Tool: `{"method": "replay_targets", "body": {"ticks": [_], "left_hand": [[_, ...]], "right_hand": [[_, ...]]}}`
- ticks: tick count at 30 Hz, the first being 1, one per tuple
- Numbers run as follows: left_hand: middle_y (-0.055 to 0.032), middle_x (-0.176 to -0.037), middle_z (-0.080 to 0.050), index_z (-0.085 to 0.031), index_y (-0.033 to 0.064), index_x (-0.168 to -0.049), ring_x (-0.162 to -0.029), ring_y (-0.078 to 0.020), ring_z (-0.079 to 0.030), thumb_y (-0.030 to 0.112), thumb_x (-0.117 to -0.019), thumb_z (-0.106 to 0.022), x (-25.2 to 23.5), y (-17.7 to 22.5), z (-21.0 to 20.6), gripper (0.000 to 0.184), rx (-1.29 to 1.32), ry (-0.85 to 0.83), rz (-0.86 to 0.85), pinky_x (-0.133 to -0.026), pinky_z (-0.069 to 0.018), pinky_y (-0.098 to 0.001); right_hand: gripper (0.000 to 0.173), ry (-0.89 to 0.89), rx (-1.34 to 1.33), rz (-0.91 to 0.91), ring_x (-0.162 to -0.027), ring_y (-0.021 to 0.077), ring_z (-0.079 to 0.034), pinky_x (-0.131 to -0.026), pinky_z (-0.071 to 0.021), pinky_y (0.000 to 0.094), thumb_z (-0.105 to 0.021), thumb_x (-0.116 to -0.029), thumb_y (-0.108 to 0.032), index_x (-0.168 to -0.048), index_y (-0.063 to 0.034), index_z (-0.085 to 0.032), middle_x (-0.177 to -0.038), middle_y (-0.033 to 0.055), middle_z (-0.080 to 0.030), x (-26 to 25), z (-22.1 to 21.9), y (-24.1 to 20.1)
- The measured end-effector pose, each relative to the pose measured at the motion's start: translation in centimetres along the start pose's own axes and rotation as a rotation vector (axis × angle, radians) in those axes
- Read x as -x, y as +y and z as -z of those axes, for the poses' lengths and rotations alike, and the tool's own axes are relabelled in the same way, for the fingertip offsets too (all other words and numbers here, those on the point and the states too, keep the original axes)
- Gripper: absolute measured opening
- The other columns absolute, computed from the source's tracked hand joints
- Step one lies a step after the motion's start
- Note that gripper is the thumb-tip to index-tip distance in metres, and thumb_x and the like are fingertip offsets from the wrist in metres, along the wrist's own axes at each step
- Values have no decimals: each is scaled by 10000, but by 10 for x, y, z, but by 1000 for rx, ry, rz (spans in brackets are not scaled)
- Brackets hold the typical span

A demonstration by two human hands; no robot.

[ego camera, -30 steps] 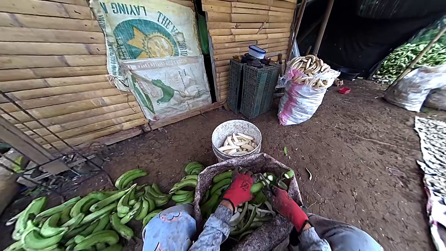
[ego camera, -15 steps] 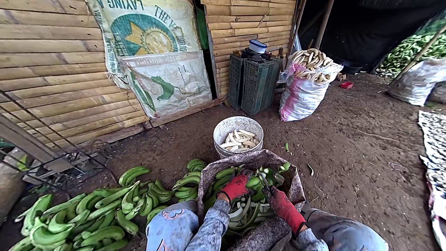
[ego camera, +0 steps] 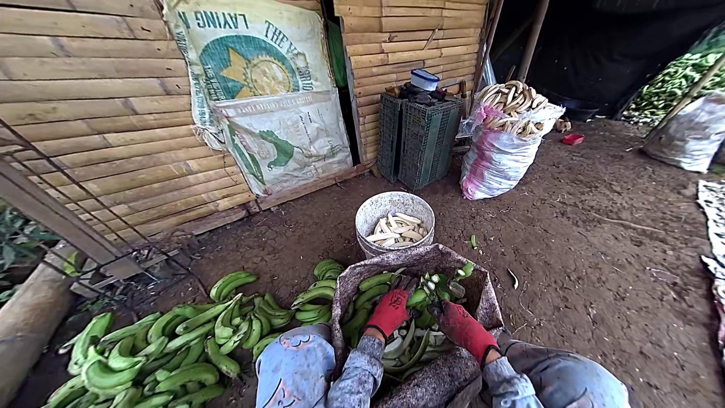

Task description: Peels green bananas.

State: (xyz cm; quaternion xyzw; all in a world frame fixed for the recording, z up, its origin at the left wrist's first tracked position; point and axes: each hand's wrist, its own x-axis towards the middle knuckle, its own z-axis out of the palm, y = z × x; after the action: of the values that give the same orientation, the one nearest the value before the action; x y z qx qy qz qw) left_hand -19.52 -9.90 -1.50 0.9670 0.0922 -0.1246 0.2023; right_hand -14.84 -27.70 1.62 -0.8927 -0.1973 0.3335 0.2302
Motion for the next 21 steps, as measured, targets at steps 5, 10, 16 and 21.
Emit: {"method": "replay_targets", "body": {"ticks": [5, 10, 16, 21], "left_hand": [[-132, -1639, -334, -369, 77, -1576, -1530, -304, -274, 122, -930, -681, 7, 12, -17, 719, 58, 145, 59, -1238, -252, -453], [-187, -1570, -414, -462, 67, -1520, -1461, -355, -384, 180, -955, -670, 15, 25, -11, 613, 38, 185, 123, -1188, -345, -480], [-201, -1531, -451, -503, 89, -1496, -1404, -382, -446, 210, -933, -696, 13, 27, -6, 607, 57, 172, 140, -1153, -383, -510], [-192, -1505, -482, -502, 113, -1504, -1382, -373, -472, 207, -927, -702, 12, 22, -8, 618, 77, 177, 138, -1147, -390, -500]], "right_hand": [[492, 104, 73, 9, -1241, 344, -629, -1038, -489, 537, -466, -1073, -393, -1396, -25, -516, -1291, 215, -649, -15, -19, 9], [455, 41, 32, 31, -1209, 353, -629, -1025, -474, 544, -466, -1085, -381, -1316, -5, -576, -1259, 233, -646, 0, 3, 0], [458, 62, 1, 54, -1169, 349, -642, -1008, -484, 529, -449, -1087, -392, -1288, -3, -580, -1206, 227, -658, 3, -7, 8], [450, 82, -3, 42, -1172, 351, -648, -1014, -489, 525, -466, -1083, -371, -1327, -4, -558, -1205, 228, -663, 1, -14, 7]]}}
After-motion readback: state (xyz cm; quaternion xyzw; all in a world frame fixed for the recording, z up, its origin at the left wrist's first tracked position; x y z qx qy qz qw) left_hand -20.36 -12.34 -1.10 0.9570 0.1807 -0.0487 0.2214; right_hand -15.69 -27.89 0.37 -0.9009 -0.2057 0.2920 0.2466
